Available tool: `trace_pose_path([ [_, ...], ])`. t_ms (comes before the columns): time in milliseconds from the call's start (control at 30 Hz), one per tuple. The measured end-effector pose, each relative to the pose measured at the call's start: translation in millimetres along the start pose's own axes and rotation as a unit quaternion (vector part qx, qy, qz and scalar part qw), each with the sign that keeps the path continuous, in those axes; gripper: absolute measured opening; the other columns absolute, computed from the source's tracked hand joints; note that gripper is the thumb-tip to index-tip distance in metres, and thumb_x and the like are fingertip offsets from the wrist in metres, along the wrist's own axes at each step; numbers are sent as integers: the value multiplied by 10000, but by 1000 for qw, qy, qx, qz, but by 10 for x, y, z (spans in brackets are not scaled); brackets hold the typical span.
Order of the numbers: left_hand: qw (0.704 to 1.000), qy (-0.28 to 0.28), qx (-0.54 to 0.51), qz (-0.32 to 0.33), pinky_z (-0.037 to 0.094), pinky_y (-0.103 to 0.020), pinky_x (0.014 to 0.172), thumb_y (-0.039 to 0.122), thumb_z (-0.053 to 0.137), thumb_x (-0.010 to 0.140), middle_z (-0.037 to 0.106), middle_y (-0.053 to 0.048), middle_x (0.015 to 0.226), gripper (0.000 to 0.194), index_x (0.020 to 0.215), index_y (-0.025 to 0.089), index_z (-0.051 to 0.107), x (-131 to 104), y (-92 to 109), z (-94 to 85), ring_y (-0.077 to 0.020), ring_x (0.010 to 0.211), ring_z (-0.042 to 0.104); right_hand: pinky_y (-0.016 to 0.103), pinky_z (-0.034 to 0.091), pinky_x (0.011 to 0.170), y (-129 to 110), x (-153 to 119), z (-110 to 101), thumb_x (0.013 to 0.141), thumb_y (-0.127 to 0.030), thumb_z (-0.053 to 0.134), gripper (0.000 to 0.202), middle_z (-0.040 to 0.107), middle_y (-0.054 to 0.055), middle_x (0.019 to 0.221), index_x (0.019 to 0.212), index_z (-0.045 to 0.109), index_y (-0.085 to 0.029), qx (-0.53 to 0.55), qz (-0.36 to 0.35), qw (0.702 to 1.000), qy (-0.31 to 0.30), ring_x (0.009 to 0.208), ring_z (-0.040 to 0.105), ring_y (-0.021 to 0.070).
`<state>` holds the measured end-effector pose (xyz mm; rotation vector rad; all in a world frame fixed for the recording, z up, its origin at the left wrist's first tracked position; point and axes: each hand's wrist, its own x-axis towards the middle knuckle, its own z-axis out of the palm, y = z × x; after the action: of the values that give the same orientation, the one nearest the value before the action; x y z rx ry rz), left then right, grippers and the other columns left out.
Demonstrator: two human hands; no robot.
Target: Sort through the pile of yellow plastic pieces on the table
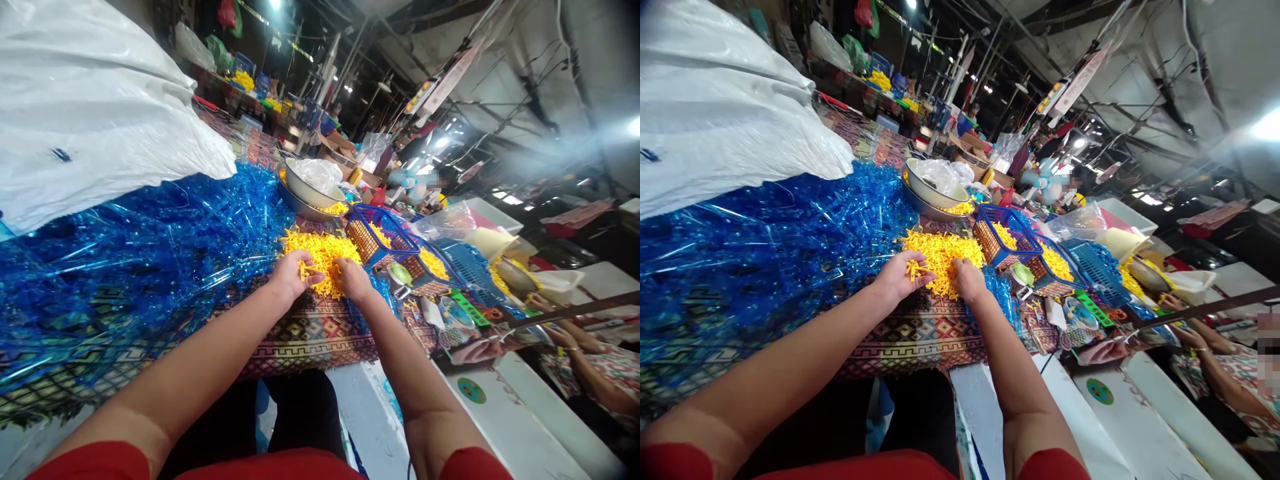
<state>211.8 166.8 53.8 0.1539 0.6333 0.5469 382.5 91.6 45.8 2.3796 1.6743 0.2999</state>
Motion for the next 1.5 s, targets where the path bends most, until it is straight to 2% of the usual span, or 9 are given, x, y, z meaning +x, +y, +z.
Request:
trace_pose_path([
  [300, 996, -28, 76, 35, 495, -271, 379, 140, 510, 688, 486, -13, 576, 21, 696, 134, 492, 31, -23, -12, -146, 461, 561, 249, 400, 739, 99, 45, 124, 820, -231, 448, 271, 595, 96, 1003, 1069, 546, -188, 44, -9, 998, 38, 902, 568, 190],
  [433, 996, -31, 78, 36, 486, -266, 367, 136, 510, 685, 485, -17, 583, 22, 692, 137, 489, 42, -34, -16, -152, 471, 564, 259, 413, 778, 222, 127, 170, 754, -176, 488, 203, 641, 79, 903, 911, 618, -164, 179, 18, 978, 103, 881, 578, 182],
  [533, 996, -30, 79, 32, 484, -264, 364, 138, 512, 685, 484, -16, 584, 24, 686, 139, 488, 54, -45, -24, -152, 471, 564, 261, 455, 628, 301, 178, 146, 685, -211, 544, 156, 633, 37, 736, 815, 607, -152, 360, 79, 920, 136, 678, 600, 160],
  [700, 995, -36, 87, 19, 488, -268, 371, 157, 523, 686, 496, -26, 591, 30, 696, 136, 503, 73, -68, -37, -163, 485, 577, 205, 323, 331, 307, 169, 57, 561, -312, 652, 276, 529, -49, 551, 759, 541, -154, 648, 149, 740, 101, 366, 488, 96],
  [833, 994, -55, 93, 16, 486, -266, 369, 164, 522, 687, 511, -34, 595, 45, 717, 132, 514, 83, -80, -43, -175, 496, 589, 185, 292, 298, 282, 158, 23, 491, -307, 711, 333, 530, -56, 532, 727, 536, -151, 700, 152, 690, 101, 344, 474, 80],
  [1100, 993, -74, 88, 18, 490, -275, 374, 207, 509, 721, 517, -41, 611, 81, 755, 133, 511, 76, -102, -49, -179, 508, 595, 170, 281, 291, 278, 202, -32, 521, -312, 707, 266, 493, -66, 447, 652, 549, -144, 686, 147, 699, 139, 329, 468, 75],
  [1267, 995, -74, 59, 6, 509, -345, 413, 401, 442, 793, 523, -47, 630, 256, 788, 148, 482, 59, -148, -33, -211, 544, 611, 171, 292, 303, 36, 38, -327, 547, -346, 718, 322, 577, -39, 547, 767, 589, -150, 706, 79, 700, 69, 352, 489, 76],
  [1400, 996, -71, 56, -1, 506, -340, 419, 394, 439, 797, 519, -49, 609, 249, 773, 149, 475, 65, -165, -43, -218, 553, 615, 189, 339, 355, -7, 4, -379, 639, -389, 652, 319, 617, -6, 634, 856, 620, -157, 643, 23, 765, 35, 423, 533, 97],
  [1500, 996, -56, 61, 13, 478, -282, 380, 310, 460, 784, 511, -38, 585, 169, 756, 145, 481, 65, -122, -45, -198, 514, 604, 214, 401, 449, 121, 62, -207, 681, -314, 605, 172, 622, 6, 633, 743, 631, -155, 483, 54, 869, 95, 468, 536, 103],
])
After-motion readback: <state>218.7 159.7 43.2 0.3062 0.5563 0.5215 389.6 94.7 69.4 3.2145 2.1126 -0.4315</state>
